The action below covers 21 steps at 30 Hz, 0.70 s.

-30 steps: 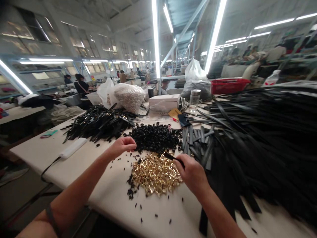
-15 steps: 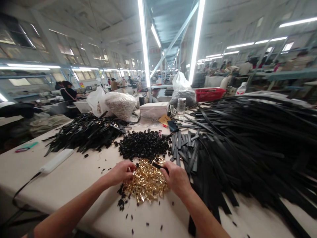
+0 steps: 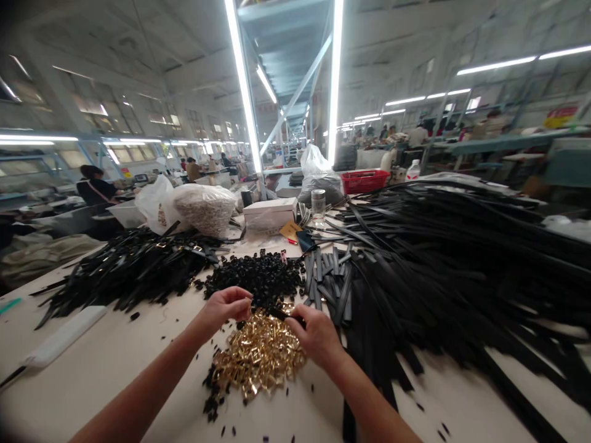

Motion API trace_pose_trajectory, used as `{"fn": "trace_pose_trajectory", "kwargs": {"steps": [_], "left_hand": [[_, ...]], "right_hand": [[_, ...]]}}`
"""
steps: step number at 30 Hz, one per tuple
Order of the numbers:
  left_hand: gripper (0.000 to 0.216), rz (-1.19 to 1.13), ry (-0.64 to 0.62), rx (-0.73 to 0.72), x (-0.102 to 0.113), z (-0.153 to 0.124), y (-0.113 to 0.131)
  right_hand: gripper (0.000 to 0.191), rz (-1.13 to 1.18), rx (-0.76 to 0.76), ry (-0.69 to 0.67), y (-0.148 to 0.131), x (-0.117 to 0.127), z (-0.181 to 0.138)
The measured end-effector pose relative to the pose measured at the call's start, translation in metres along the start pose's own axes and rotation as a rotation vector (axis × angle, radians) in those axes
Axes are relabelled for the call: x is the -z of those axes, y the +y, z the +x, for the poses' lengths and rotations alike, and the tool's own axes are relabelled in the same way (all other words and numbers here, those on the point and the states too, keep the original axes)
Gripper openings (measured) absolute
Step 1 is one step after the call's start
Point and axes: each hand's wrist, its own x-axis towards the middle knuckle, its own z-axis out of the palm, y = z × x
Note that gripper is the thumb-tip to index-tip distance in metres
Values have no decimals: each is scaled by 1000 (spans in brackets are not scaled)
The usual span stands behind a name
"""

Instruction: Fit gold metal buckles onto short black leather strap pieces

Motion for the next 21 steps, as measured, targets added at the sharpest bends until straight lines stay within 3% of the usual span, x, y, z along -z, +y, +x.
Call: {"fn": "trace_pose_trajectory", "kwargs": {"steps": [4,10,13,19,21], "left_hand": [[34,-303,29,43,-26,4,-3],[37,-444,104,91,-41,0,-14],[35,-444,113,97,-42,-4,-13],[28,-201,-43,53,-47,-15,-5],[29,-148,-44,30,-47,-16,-5]], "right_hand": [[20,185,-51,2,-2,0,1],[18,239,-86,46,-5,1,2],[18,238,-90,47,-5,-1,2],[14,247,-74,-2,-6,-8,0],[14,314,-49,-25,-8,-8,-1]]}}
